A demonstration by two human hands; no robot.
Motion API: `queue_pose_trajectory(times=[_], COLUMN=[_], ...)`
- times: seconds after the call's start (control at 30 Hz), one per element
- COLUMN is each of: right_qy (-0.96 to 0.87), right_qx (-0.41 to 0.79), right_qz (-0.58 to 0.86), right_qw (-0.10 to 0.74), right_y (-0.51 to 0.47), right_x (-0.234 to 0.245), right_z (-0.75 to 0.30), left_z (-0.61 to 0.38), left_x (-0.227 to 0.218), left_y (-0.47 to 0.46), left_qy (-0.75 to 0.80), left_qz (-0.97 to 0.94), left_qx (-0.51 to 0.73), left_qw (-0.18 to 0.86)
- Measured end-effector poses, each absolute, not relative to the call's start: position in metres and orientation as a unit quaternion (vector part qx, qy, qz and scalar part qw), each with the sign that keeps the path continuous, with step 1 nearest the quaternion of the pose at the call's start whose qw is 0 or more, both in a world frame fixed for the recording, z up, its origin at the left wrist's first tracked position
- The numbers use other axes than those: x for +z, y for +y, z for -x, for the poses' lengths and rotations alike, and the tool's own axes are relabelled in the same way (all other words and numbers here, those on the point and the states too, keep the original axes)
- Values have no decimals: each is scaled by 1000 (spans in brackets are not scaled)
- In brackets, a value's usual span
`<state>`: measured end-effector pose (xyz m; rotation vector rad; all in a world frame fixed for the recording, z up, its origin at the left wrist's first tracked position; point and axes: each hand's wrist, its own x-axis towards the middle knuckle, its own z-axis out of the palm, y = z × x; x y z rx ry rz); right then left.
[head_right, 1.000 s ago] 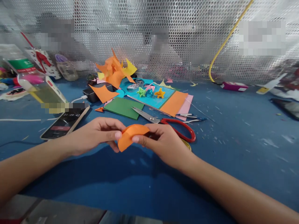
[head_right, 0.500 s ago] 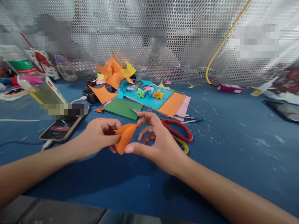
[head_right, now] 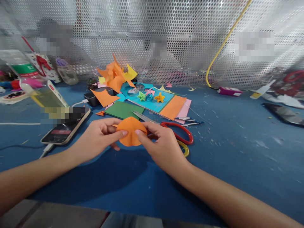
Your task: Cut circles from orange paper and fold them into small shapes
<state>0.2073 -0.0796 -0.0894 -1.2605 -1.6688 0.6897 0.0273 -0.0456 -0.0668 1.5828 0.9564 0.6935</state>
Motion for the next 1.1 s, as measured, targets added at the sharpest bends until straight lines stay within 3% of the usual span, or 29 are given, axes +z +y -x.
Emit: queue_pose_trajectory(times=[0.3,0.5,0.8,1.1], right_qy=[-731,-719,-732,-745], right_qx=[127,153,82,134], right_qz=[481,485,456,425], right_qw=[466,473,499,496], right_y=[-83,-85,-87,-86], right_x=[-89,-92,-92,-95], right_z=[-209,-206,-204,-204], left_z=[-26,-25,-27,-25], left_x=[-70,-69,-65,-66], left_y=[-44,-53,-55,-52], left_qy=[420,424,425,453], left_qz=[-666,-727,-689,-756], left_qx=[298,329,324,358], left_qw=[540,428,489,308])
